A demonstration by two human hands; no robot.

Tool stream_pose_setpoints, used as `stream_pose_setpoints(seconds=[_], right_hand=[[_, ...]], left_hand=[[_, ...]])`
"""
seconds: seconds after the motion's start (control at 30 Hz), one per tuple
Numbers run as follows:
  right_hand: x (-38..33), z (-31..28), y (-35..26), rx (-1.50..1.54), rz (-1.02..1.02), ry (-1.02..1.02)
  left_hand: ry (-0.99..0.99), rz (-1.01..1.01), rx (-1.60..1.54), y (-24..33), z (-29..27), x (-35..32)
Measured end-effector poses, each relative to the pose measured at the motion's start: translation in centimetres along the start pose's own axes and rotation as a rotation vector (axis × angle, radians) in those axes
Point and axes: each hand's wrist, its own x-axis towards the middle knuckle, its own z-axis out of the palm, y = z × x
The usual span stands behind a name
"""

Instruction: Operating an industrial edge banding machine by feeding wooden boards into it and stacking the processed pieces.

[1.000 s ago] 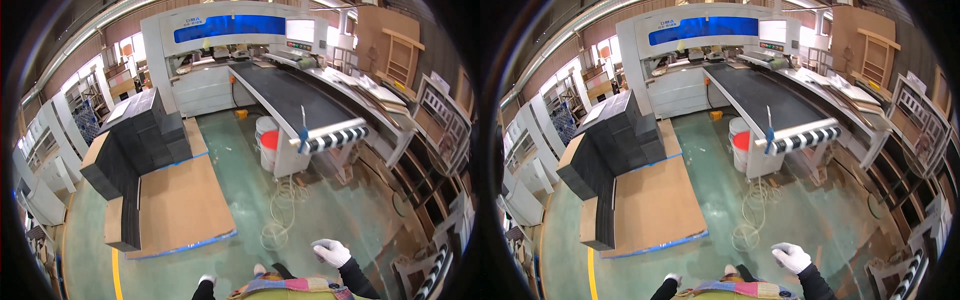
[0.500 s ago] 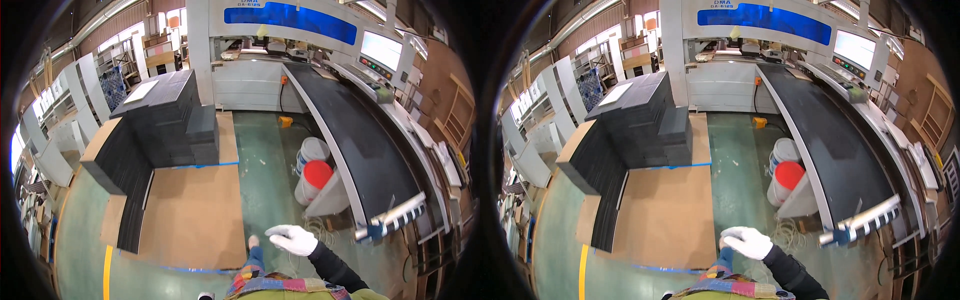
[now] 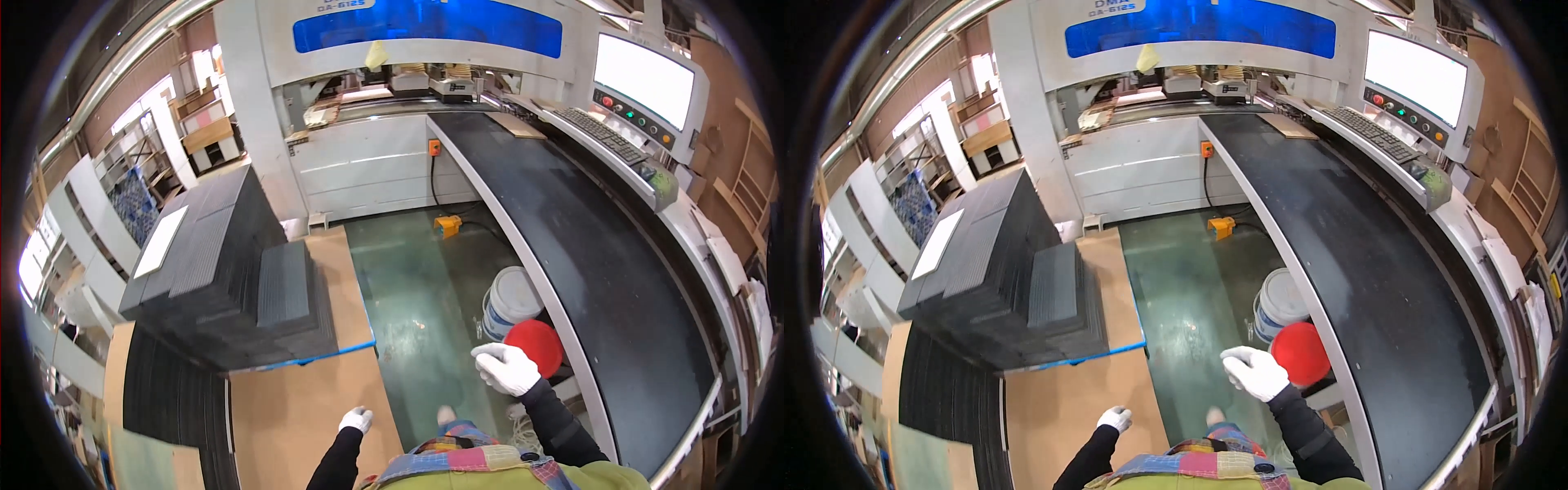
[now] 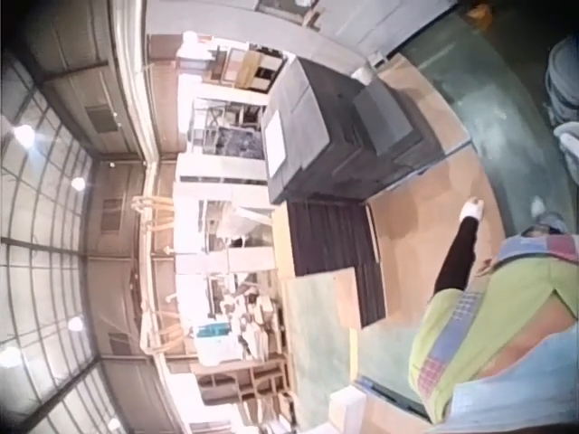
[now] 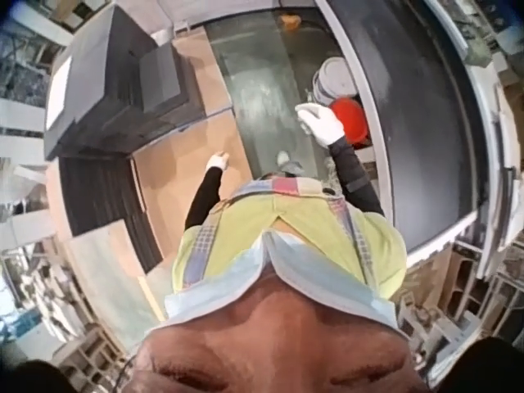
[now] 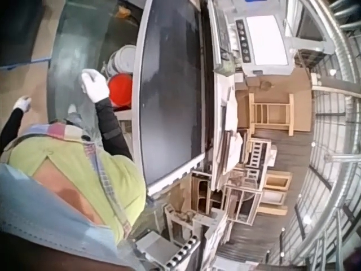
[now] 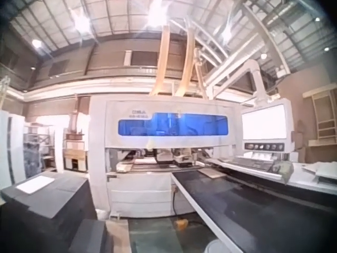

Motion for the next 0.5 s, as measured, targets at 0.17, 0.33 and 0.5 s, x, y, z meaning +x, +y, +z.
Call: stream_pose_setpoints(seconds=[0.17,0.33,0.5], right_hand=[[16.6,-5.4,0.6,0.218,0.042,0.089],[33.9,-10.4,-4.6,0.219,-0.019,0.092],[51.2,-12.4,-9.6,0.015,-0.104,-0.048]], left_hand=[[-0.311,-0.111,0.281,9.1,0.6,14.8],[-0.263,-0.056,0.637,17.2,-3.3,23.3],[-0.177,-0.238,0.421,17.2,-5.9,36.9]])
